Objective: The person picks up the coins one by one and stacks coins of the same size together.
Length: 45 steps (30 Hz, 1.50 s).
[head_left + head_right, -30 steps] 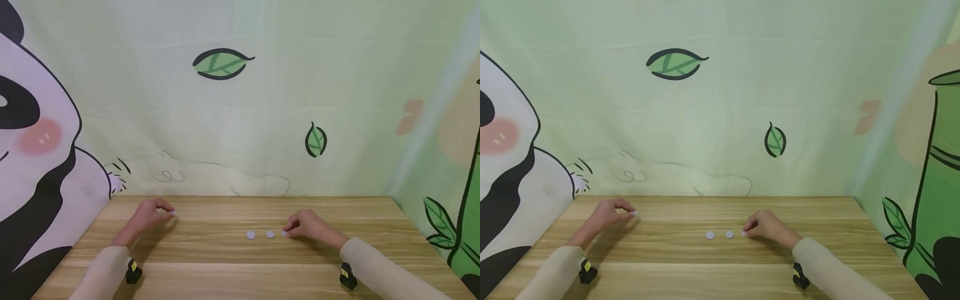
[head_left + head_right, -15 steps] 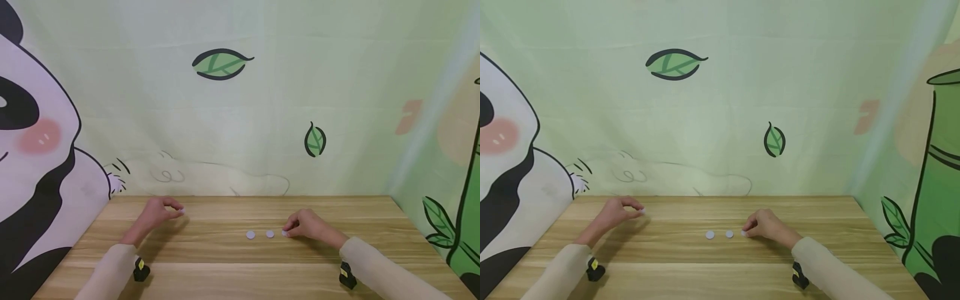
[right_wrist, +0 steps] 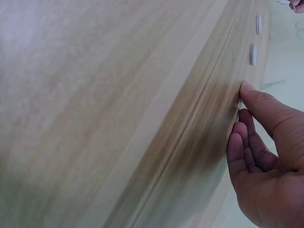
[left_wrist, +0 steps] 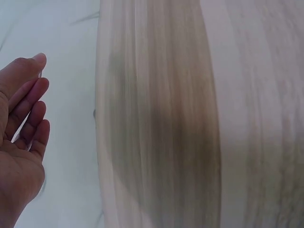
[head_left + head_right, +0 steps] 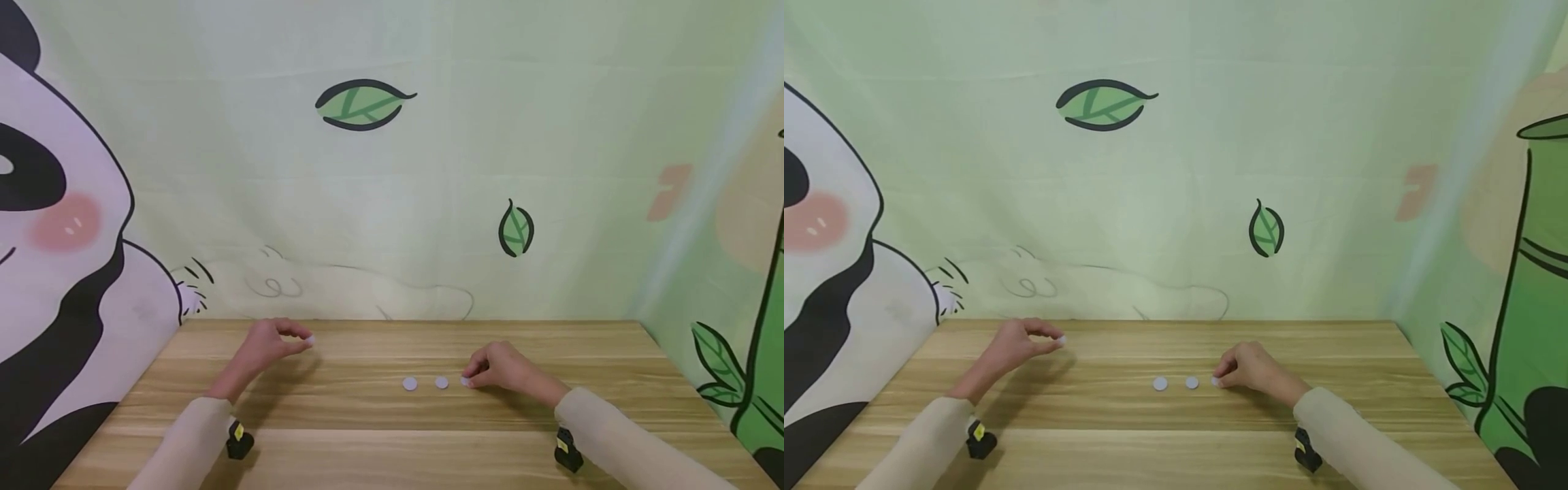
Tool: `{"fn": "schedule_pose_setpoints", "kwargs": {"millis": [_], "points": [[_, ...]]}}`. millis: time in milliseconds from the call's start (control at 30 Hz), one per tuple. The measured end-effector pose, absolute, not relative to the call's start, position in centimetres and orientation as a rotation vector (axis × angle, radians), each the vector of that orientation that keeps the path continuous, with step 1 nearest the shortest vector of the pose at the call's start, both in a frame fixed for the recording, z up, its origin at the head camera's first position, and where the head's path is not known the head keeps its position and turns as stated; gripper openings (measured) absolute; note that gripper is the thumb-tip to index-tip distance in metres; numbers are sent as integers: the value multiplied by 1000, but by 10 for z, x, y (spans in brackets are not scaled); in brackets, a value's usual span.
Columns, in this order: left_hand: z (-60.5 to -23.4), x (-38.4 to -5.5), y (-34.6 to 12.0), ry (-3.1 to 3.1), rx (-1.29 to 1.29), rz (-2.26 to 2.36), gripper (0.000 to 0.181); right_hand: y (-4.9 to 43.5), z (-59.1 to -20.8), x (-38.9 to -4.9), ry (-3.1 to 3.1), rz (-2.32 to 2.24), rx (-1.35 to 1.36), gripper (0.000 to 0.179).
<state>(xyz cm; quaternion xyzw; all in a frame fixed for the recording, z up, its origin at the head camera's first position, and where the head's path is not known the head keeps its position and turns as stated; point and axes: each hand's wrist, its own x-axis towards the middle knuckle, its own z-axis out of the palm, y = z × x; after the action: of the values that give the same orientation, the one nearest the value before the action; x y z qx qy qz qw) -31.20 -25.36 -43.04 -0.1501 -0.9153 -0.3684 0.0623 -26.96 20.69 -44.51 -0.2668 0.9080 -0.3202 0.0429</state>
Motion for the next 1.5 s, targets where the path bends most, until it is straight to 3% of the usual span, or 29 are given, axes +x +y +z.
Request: {"fn": "schedule_pose_setpoints", "kwargs": {"millis": [1500], "points": [[-437, -313, -212, -2749, -603, -1133, 13, 211, -449, -272, 2764, -1007, -809, 5]]}}
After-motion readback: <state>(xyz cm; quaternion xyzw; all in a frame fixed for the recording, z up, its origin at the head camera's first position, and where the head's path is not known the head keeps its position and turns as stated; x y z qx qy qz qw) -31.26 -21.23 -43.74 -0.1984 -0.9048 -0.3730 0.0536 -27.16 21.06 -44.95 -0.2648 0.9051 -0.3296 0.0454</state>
